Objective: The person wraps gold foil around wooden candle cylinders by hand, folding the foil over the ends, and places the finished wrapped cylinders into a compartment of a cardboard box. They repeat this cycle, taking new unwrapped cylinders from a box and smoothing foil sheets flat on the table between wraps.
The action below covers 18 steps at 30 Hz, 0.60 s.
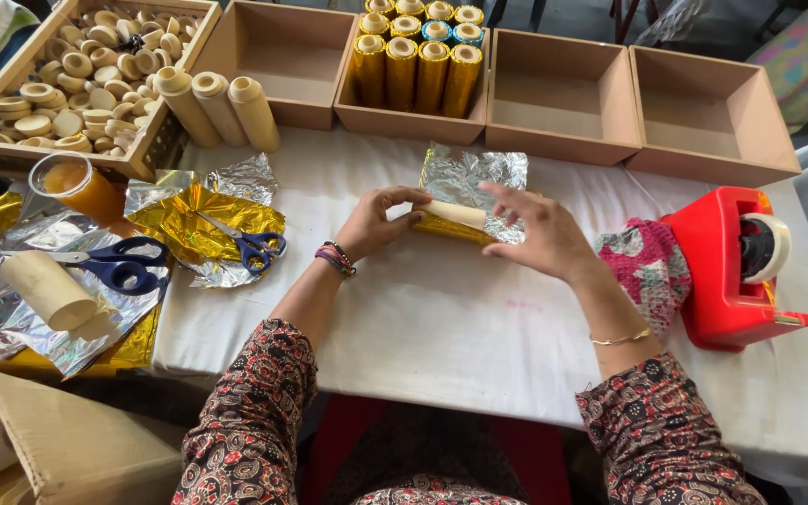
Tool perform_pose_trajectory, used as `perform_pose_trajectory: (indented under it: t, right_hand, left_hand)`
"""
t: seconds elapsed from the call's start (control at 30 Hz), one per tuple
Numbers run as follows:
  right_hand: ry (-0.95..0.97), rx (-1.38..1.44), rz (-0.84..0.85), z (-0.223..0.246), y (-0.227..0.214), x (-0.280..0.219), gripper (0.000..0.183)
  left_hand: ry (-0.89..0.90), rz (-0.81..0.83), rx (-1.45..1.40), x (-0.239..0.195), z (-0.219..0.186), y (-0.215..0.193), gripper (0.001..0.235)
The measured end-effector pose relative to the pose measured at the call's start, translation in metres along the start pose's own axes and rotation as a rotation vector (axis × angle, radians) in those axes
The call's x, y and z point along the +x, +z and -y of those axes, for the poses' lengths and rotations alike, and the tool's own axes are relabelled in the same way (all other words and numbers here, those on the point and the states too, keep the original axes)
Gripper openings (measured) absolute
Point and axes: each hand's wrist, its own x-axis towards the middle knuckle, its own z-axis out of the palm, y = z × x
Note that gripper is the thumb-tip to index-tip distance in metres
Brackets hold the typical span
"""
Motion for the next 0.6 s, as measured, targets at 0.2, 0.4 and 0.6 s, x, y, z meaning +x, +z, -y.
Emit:
perform_pose_trajectory:
  t: [0.2,0.4,0.6]
  right_hand:
    - [0.364,0.31,0.244,-0.013,-0.038,-0.008,0.086]
    - [0.438,0.205,0.051,-0.046,-0.045,-0.02,0.057]
    - [-0.286,-0.27,-0.411,0.018,0.017,-0.012,0.019]
  left_hand:
    - [-0.015,0.009,-0.012,0.0,-0.001,0.0,0.026]
    - [-0.045,-0.02,0.003,0.0,-0.007,0.002,0.025]
    - [-0.07,-0.087,0.018,0.003,-0.002,0.01,0.022]
